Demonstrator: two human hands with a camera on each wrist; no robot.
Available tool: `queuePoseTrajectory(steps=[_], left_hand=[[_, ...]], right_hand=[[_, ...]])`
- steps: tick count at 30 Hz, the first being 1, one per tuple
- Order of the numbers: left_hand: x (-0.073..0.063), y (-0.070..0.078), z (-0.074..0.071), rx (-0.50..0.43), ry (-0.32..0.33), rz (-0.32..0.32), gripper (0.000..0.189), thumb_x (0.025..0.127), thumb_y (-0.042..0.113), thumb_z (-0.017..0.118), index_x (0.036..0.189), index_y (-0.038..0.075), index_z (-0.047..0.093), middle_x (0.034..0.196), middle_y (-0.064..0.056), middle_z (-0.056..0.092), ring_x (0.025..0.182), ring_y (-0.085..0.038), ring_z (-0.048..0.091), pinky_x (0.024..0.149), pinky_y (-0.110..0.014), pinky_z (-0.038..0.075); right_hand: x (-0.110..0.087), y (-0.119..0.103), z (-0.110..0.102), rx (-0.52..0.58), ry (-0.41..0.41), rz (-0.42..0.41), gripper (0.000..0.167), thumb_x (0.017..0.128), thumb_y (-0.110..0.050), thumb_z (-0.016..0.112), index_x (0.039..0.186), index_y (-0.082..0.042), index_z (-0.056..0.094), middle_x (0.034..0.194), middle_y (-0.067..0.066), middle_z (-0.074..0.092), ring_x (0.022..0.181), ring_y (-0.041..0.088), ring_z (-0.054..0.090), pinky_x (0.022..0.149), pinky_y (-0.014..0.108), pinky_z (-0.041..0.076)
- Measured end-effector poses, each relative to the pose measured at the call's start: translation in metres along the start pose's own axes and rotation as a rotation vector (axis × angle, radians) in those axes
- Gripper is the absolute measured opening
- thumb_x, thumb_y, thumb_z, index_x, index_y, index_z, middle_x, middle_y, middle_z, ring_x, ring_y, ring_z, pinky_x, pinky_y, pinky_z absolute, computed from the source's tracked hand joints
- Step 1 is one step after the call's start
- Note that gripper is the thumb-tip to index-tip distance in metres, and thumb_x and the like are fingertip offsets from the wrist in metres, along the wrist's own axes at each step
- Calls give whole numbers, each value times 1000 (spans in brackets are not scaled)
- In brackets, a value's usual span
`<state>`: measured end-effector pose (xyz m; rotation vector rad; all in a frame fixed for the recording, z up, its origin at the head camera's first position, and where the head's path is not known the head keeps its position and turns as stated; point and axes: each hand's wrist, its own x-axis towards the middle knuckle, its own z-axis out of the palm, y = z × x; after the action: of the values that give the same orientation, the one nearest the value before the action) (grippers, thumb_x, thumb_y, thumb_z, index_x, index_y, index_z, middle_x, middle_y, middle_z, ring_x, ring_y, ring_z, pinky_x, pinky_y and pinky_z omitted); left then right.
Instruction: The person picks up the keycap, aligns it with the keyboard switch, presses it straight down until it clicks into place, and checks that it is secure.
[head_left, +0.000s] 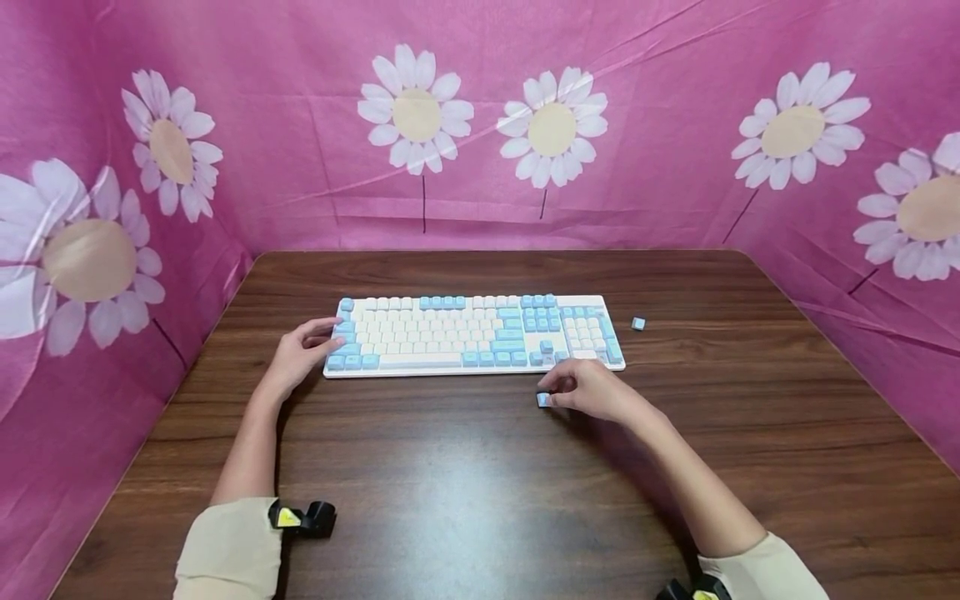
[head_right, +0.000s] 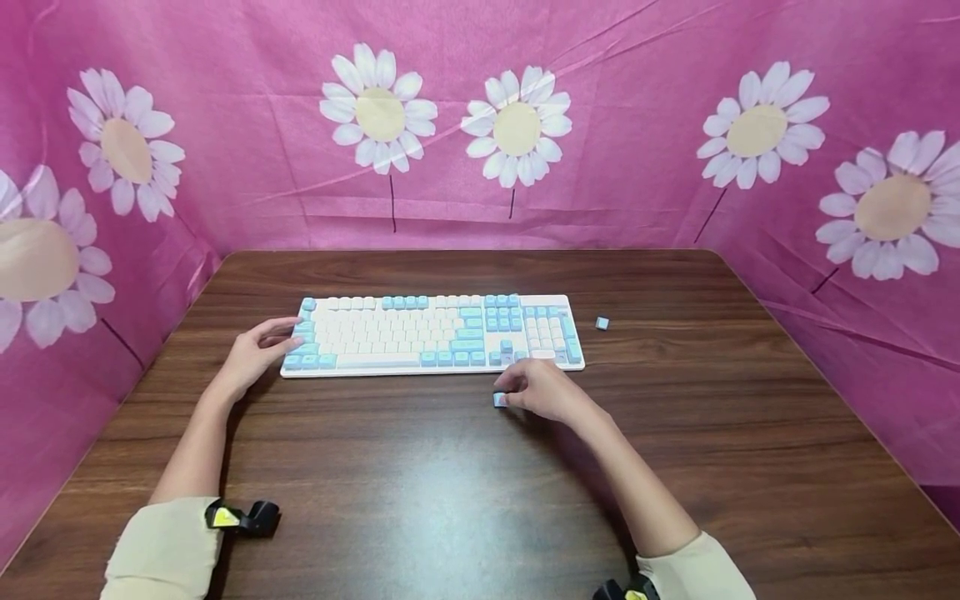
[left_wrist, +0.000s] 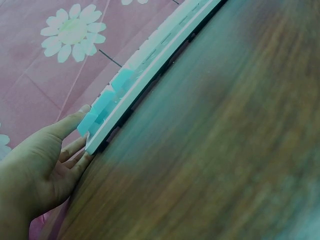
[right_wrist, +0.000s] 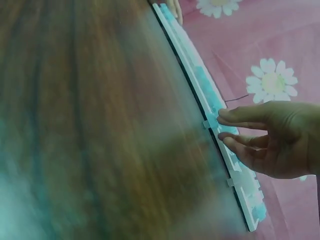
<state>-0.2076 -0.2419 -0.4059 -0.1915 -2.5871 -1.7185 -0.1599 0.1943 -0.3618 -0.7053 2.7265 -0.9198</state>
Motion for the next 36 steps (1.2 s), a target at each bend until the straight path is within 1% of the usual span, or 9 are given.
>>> queuePoseTrajectory(steps=[6, 12, 16, 24, 30, 36], left_hand=[[0, -3, 0, 3, 0, 1, 48, 90, 24, 62, 128, -1, 49, 129, -22, 46, 112, -36, 44, 80, -25, 39], [-1, -4, 1, 4, 0, -1, 48, 90, 25, 61, 129, -1, 49, 129, -22, 46, 112, -36, 44, 77, -22, 40], [-1, -4, 1, 1, 2, 2, 48, 90, 24, 62, 128, -1, 49, 129, -22, 46, 112, -36, 44, 76, -21, 40], [0, -3, 1, 3, 8, 10, 47, 89, 22, 62, 127, -2, 50, 128, -22, 47, 111, -36, 45, 77, -22, 40], [0, -3, 1, 8, 1, 6, 48, 90, 24, 62, 128, -1, 49, 129, -22, 46, 112, -37, 44, 79, -25, 40], [1, -3, 0, 3, 3, 8, 48, 89, 23, 62, 128, -1, 49, 129, -22, 46, 112, -37, 44, 77, -23, 40]], right_hand=[[1, 1, 4, -3, 11, -23, 13, 75, -9, 75, 88, -7, 71, 75, -7, 63, 63, 9, 48, 58, 26, 41], [1, 4, 9, -45, -4, -21, 12, 75, -12, 75, 86, -11, 71, 68, -10, 57, 62, 7, 48, 58, 26, 40], [1, 4, 10, -47, -6, -20, 10, 76, -11, 75, 85, -12, 71, 66, -11, 56, 61, 7, 47, 57, 26, 40], [2, 4, 9, -55, -4, -28, 10, 76, -11, 75, 84, -12, 71, 67, -12, 56, 62, 7, 47, 58, 26, 40], [2, 2, 7, -38, -8, -13, 11, 76, -11, 74, 86, -10, 71, 68, -11, 57, 62, 7, 48, 59, 27, 41], [5, -1, 1, -37, -4, 16, 9, 78, -11, 73, 87, -11, 71, 68, -9, 56, 63, 9, 48, 60, 28, 41]])
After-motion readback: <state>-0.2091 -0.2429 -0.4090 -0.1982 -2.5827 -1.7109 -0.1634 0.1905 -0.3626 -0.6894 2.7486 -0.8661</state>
